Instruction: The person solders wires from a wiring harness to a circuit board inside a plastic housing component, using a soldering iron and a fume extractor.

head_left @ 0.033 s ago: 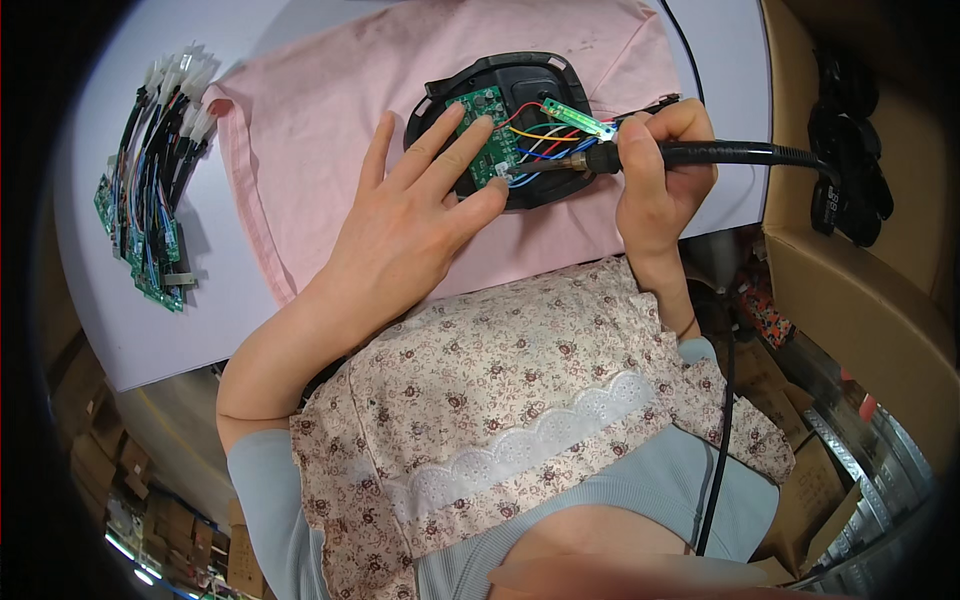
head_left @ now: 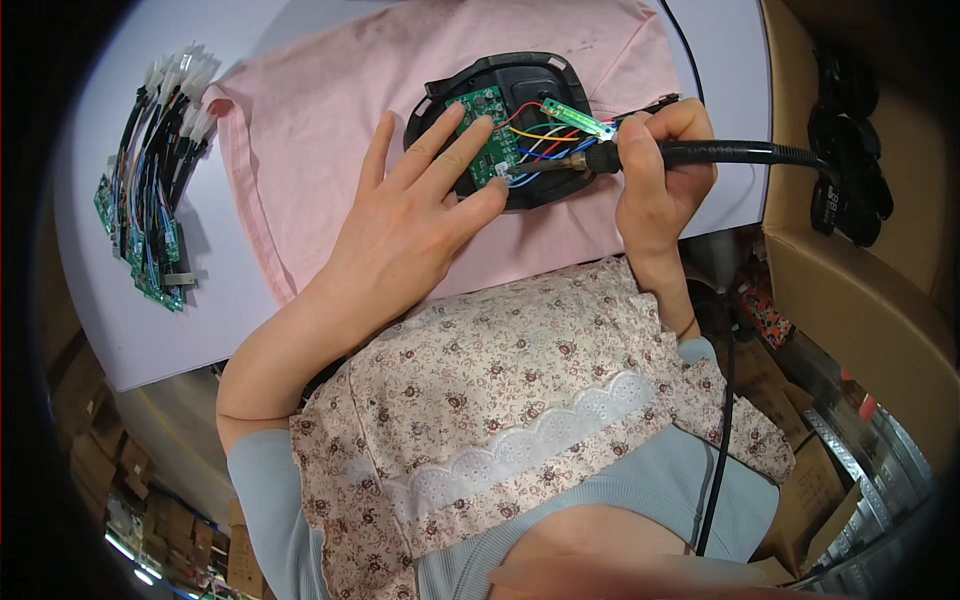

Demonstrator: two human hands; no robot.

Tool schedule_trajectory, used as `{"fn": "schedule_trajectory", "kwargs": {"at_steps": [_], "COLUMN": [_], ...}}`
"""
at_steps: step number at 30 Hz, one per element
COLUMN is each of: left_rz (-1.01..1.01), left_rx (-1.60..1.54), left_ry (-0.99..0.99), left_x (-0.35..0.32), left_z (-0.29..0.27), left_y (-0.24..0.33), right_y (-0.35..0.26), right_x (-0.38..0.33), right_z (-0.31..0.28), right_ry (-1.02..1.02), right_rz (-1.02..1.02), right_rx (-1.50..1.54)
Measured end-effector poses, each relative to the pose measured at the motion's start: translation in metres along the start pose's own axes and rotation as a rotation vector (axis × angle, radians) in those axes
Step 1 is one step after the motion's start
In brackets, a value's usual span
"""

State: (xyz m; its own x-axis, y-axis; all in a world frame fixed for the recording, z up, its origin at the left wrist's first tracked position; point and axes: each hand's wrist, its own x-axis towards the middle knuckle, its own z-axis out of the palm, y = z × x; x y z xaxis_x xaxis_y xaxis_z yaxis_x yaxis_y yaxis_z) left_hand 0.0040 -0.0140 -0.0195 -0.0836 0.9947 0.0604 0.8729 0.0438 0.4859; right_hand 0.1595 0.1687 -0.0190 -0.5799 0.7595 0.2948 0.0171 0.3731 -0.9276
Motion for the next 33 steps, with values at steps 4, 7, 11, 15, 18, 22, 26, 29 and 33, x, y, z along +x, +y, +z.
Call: {"fn": "schedule_trajectory", "kwargs": {"at_steps": [4,7,11,15,18,22,26,29,33], "left_rz": [-0.001,-0.001,-0.008,0.001,-0.004,-0.004,0.000,-0.007,-0.009], "left_rx": [-0.006,-0.007,-0.008,-0.009,-0.013,-0.009,-0.010,-0.019,-0.011], "left_ry": [0.000,-0.002,-0.002,-0.004,-0.004,-0.001,0.002,-0.001,0.008], "left_x": [0.000,0.000,0.000,0.001,0.000,0.000,0.001,0.001,0.000], "left_z": [0.000,-0.001,-0.001,-0.001,-0.001,-0.001,-0.001,-0.002,-0.001], "left_y": [0.000,0.000,0.000,-0.001,0.000,0.000,0.000,0.000,0.000], "right_y": [0.008,0.004,-0.001,0.005,0.005,0.007,0.001,-0.003,0.001], "right_x": [0.002,0.002,0.006,0.003,0.003,0.003,0.002,0.002,0.001], "right_z": [0.002,0.000,-0.003,-0.002,-0.001,-0.001,-0.002,-0.001,-0.001], "right_ry": [0.021,0.071,0.036,0.003,-0.003,0.000,-0.006,-0.038,-0.026], "right_rz": [-0.058,-0.014,-0.009,-0.042,-0.036,-0.055,-0.032,-0.041,-0.068], "right_rx": [0.004,0.230,0.210,0.082,0.059,0.040,0.005,0.014,0.042]}}
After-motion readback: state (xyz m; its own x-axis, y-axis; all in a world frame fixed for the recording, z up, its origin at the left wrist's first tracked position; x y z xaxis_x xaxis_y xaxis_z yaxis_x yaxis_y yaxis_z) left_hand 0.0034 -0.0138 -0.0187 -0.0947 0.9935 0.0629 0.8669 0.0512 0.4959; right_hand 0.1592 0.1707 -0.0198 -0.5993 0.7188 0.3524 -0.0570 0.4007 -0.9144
